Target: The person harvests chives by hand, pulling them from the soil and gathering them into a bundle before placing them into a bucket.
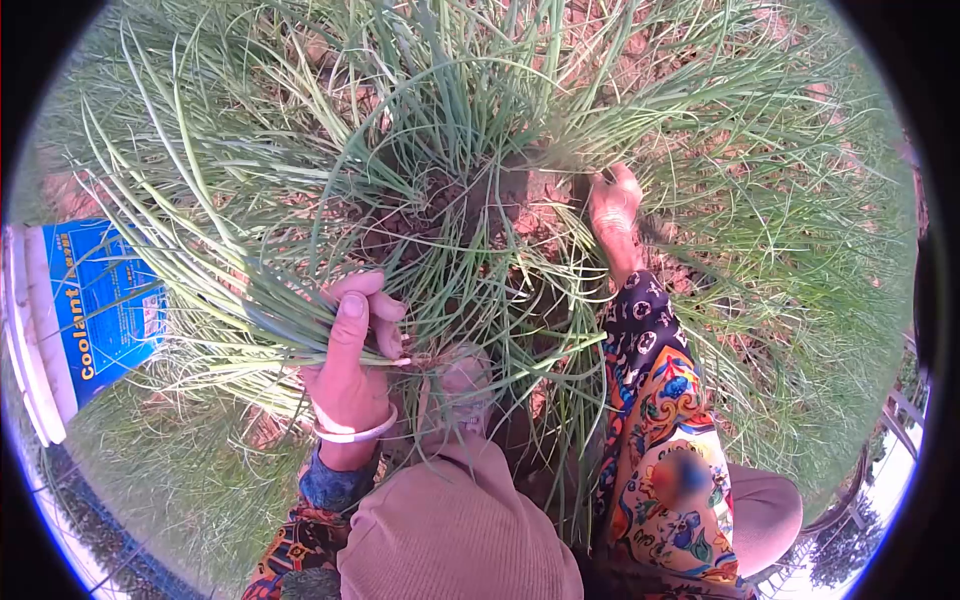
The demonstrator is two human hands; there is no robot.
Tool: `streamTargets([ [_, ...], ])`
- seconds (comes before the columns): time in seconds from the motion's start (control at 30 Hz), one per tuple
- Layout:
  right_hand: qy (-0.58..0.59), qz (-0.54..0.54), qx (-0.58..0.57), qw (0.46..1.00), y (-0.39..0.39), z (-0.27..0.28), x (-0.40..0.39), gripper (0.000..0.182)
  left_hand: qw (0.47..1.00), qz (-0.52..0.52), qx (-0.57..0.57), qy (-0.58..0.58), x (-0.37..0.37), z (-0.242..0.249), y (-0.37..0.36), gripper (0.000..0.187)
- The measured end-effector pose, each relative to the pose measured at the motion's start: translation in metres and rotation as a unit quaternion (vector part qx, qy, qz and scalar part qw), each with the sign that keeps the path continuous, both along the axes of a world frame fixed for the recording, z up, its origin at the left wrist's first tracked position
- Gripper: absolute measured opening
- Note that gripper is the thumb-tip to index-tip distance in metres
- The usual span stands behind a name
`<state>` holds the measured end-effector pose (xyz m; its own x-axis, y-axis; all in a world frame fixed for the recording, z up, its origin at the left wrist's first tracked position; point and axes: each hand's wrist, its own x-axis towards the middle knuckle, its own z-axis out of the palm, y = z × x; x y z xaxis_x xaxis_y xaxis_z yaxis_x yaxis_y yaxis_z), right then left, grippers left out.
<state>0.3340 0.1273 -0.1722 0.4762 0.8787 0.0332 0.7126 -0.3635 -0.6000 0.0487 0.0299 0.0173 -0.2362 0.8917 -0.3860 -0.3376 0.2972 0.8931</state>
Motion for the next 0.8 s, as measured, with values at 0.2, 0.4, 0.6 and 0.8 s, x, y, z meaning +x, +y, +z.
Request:
streamTargets([
  [0.2, 0.256, -0.044, 0.076, 0.963, -0.014, 0.008, -0.011, 0.016, 1.000, -0.005, -0.004, -0.007, -0.002, -0.002, 0.002, 0.028],
  [0.4, 0.310, 0.014, 0.033, 0.950, 0.011, -0.012, -0.013, 0.024, 1.000, -0.005, -0.004, 0.010, 0.001, -0.003, 0.001, 0.028],
  [0.6, 0.034, 0.011, -0.065, 0.997, 0.034, -0.009, -0.030, 0.031, 1.000, 0.002, -0.013, 0.002, 0.002, -0.004, 0.000, 0.028],
  [0.8, 0.092, 0.023, 0.101, 0.990, 0.024, -0.021, -0.023, 0.016, 1.000, -0.025, 0.003, -0.001, -0.002, -0.004, -0.003, 0.025],
])
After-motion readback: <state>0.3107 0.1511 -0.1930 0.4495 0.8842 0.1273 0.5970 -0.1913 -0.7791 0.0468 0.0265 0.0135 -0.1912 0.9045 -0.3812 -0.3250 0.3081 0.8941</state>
